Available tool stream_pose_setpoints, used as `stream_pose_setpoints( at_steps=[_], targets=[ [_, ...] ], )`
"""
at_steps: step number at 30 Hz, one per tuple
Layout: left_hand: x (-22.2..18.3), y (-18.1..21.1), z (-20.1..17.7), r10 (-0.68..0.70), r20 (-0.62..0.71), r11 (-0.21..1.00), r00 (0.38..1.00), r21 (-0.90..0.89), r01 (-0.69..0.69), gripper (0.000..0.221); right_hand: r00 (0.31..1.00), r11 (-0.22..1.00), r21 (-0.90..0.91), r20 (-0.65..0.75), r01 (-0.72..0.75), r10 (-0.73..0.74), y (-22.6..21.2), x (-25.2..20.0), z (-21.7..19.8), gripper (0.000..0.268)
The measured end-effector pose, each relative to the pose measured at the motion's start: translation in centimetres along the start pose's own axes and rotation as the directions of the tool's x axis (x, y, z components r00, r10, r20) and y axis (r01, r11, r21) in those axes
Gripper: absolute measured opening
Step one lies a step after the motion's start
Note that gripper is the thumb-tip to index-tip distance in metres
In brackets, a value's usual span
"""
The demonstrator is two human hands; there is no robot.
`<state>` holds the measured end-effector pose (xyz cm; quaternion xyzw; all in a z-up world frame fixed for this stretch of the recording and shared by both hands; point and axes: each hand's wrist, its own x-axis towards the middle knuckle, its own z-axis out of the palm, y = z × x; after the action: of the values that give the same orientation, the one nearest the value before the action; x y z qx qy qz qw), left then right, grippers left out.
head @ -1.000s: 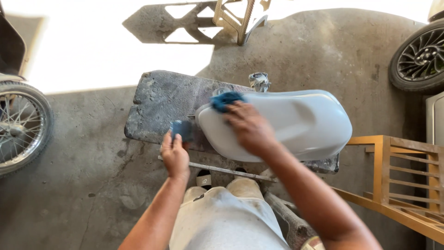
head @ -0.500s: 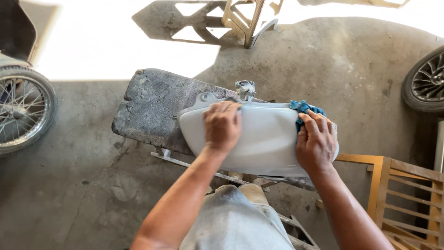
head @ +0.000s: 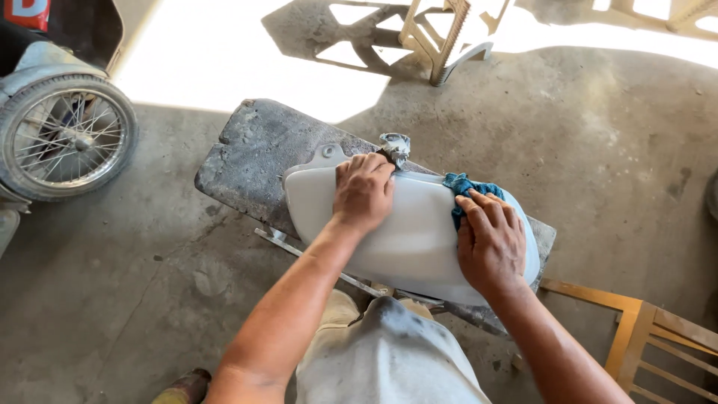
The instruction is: Sanding a motorcycle fuel tank with sandpaper and water in a workshop setting.
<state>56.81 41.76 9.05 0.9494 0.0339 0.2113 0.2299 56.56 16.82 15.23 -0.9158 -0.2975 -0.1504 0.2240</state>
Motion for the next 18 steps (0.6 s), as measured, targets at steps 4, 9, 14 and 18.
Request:
stream_pose_setpoints(
  at_steps=[4, 9, 14, 18],
  targets=[
    [-0.7, -3.9, -2.3, -0.06, 0.132, 0.998, 0.989, -0.005, 0.061, 0.018, 1.0, 0.999, 0.033, 0.013, -0.007, 0.007, -0.1, -0.2, -0.2, 0.034],
    [-1.3, -4.2, 0.2, -0.093, -0.008, 0.996, 0.996, 0.012, 0.093, 0.019, 0.999, 1.0, 0.005, 0.036, -0.016, 0.015, 0.4, -0.3, 0.1, 0.031],
    [0.5, 3.6, 0.1, 0.08, 0.122, 0.996, 0.989, -0.048, -0.075, 0.015, 1.0, 0.999, 0.034, 0.01, -0.023, 0.023, 0.3, -0.3, 0.0, 0.033],
    [-1.6, -3.2, -1.9, 0.044, -0.002, 0.999, 0.999, 0.017, -0.043, 0.023, 0.999, 0.999, 0.015, 0.028, -0.033, 0.032, 0.6, -0.5, 0.1, 0.032]
  ],
)
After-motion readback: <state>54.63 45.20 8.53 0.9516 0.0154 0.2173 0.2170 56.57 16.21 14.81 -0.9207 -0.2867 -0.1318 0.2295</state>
